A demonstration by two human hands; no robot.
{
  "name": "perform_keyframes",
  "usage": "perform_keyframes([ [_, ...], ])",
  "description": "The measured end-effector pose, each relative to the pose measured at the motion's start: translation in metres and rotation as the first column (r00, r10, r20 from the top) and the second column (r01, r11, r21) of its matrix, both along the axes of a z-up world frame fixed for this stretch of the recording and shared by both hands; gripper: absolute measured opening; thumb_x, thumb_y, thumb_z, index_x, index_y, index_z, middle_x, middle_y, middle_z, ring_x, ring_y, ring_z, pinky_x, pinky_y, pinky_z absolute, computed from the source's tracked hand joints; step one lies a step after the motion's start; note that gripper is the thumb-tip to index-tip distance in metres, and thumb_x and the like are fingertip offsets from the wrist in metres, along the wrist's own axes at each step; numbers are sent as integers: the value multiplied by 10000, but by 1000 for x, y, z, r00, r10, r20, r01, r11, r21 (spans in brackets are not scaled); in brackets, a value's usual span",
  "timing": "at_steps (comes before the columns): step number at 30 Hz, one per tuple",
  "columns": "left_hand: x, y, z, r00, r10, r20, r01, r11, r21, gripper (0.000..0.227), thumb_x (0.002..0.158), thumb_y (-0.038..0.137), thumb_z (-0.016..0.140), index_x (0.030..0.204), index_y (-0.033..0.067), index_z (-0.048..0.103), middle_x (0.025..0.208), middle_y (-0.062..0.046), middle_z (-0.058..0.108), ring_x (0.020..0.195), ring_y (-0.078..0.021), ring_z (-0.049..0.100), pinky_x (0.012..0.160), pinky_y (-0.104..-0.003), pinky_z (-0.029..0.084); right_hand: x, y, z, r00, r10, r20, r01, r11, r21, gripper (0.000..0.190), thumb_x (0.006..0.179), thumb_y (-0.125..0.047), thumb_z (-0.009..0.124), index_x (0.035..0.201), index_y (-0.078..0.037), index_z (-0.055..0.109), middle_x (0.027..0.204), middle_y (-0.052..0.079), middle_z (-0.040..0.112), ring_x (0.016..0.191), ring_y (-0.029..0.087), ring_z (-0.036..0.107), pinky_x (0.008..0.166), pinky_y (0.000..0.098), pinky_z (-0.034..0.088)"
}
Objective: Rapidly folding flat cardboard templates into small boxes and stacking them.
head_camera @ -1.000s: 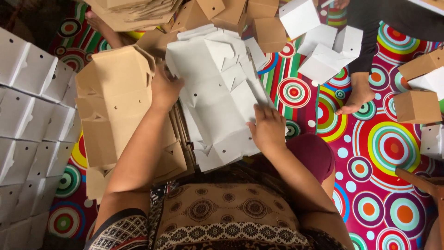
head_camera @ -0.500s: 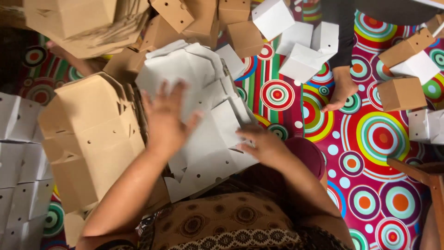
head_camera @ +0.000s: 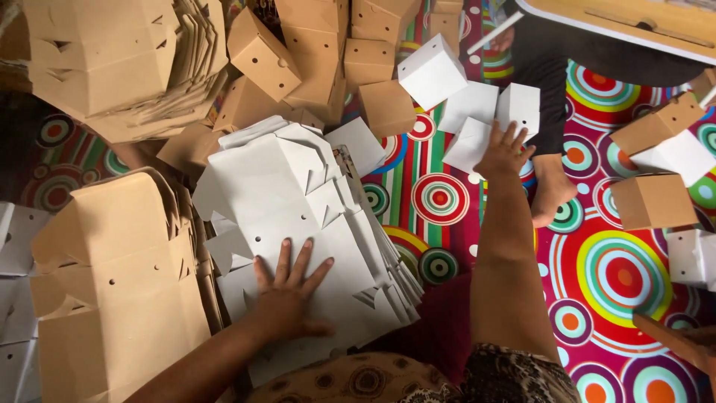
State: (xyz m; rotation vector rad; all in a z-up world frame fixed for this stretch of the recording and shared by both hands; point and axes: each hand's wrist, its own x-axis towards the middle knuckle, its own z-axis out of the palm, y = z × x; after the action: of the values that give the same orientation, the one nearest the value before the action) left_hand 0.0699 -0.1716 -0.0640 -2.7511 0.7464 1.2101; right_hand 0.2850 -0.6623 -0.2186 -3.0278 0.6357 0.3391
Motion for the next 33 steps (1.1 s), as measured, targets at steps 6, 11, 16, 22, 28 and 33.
perform_keyframes([
  [6, 3, -3, 9, 1000, 0, -28, 1, 1000, 21, 1243, 769, 798, 687, 1644, 316, -53, 1655, -123, -335, 1432, -432, -383, 1083, -804, -113, -12, 10, -3, 989, -99, 110, 100, 995, -1, 911, 710, -355, 876, 1497, -64, 520, 1388, 202, 519, 1251, 439, 424, 1023, 566, 323],
  [11, 2, 11, 11, 979, 202, -5, -193, 928, -320, 1194, 778, 713, 760, 1636, 232, 82, 1666, -185, -73, 1509, -428, -187, 1092, -791, -92, -77, 87, 97, 800, -598, 53, 14, 106, 994, 976, 895, -514, 753, 1552, -16, 231, 1421, 416, 420, 1317, 448, 505, 1075, 482, 448],
  [16, 6, 17, 26, 826, 359, -434, -519, 183, -835, 1316, 759, 487, 789, 1620, 87, -122, 1631, -377, -59, 1499, -525, -111, 1138, -721, -27, -168, 182, 112, 962, -260, -86, -34, -424, 905, 889, 864, -714, 590, 1428, -35, 484, 1242, 278, 655, 1037, 444, 701, 833, 610, 608],
  [22, -5, 22, -83, 512, -426, -746, -824, -488, -287, 960, 794, 613, 665, 1527, 44, 419, 1390, -246, 595, 1233, -422, 604, 1084, -640, 405, -246, 270, 151, 962, 206, 179, -92, -376, 922, 737, 952, -650, 497, 1281, -1, 613, 1060, 270, 750, 872, 377, 768, 733, 526, 672],
  [28, -23, 37, -73, 533, -288, -796, -770, -554, -315, 841, 719, 415, 602, 1463, 39, 491, 1135, -231, 712, 936, -412, 724, 964, -633, 529, -288, 286, 175, 502, 159, 850, -842, 312, 440, 729, 816, -225, 833, 1467, -60, 550, 1350, 178, 623, 1236, 366, 619, 994, 476, 538],
  [33, -51, 39, -54, 436, -188, -880, -796, -537, -279, 664, 675, 431, 653, 1250, 102, 687, 968, -137, 760, 806, -309, 723, 814, -508, 608, -301, 297, 177, 176, 394, 902, -865, 499, -50, 319, 904, -194, 732, 1201, -81, 747, 1160, 89, 732, 977, 246, 741, 833, 366, 624],
])
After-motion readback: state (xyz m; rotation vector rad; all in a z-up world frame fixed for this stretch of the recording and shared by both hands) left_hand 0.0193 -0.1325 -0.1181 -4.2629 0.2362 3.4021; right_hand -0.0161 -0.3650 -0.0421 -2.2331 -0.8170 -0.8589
